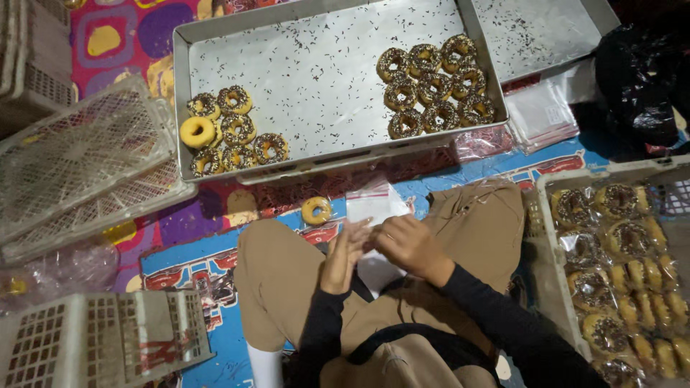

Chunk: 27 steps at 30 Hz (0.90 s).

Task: The person sits on a mat and repeatedly picks donuts from a metal tray, places them into small clear plastic bags, and sets the filled bags into a white plastic basket. The process continues with multiple donuts being individually packaged.

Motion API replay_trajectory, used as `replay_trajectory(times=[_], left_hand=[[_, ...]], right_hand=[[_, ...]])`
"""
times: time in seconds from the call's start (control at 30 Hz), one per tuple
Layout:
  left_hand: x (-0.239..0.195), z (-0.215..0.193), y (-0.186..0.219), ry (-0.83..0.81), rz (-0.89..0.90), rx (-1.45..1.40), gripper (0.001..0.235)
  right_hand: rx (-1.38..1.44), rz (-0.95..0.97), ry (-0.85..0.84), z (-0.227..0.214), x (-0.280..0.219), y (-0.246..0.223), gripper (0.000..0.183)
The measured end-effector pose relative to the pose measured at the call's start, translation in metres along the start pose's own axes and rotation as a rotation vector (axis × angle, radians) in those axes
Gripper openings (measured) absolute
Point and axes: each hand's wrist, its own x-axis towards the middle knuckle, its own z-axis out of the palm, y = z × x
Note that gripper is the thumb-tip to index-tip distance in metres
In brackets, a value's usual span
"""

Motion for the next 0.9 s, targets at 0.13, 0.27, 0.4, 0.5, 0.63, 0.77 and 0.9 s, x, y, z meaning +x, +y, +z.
replay_trajectory(times=[0.13, 0.27, 0.4, 0.5, 0.63, 0.77, 0.9], left_hand=[[0.012, 0.001, -0.005, -0.120, 0.076, 0.016, 0.046], [0.013, -0.003, 0.010, -0.088, -0.112, -0.043, 0.042], [0.012, 0.008, 0.026, -0.044, 0.047, 0.441, 0.039], [0.006, 0.038, 0.027, 0.028, 0.461, 0.919, 0.032], [-0.006, 0.074, 0.028, -0.038, 0.859, 1.401, 0.034], [-0.006, 0.055, 0.047, 0.105, 0.850, 0.933, 0.054], [0.028, -0.003, 0.065, 0.210, 0.409, -0.344, 0.065]], right_hand=[[-0.142, -0.151, -0.043, -0.011, 0.017, -0.013, 0.038], [-0.084, -0.094, -0.215, -0.021, 0.030, -0.009, 0.064], [-0.129, 0.042, -0.588, -0.013, 0.024, -0.001, 0.057], [-0.183, 0.131, -0.730, 0.004, 0.018, 0.006, 0.064], [-0.329, 0.154, -0.419, 0.019, 0.021, 0.024, 0.083], [-0.053, 0.570, -0.056, 0.028, 0.035, 0.021, 0.079], [0.511, 0.160, -0.158, 0.050, 0.070, -0.005, 0.068]])
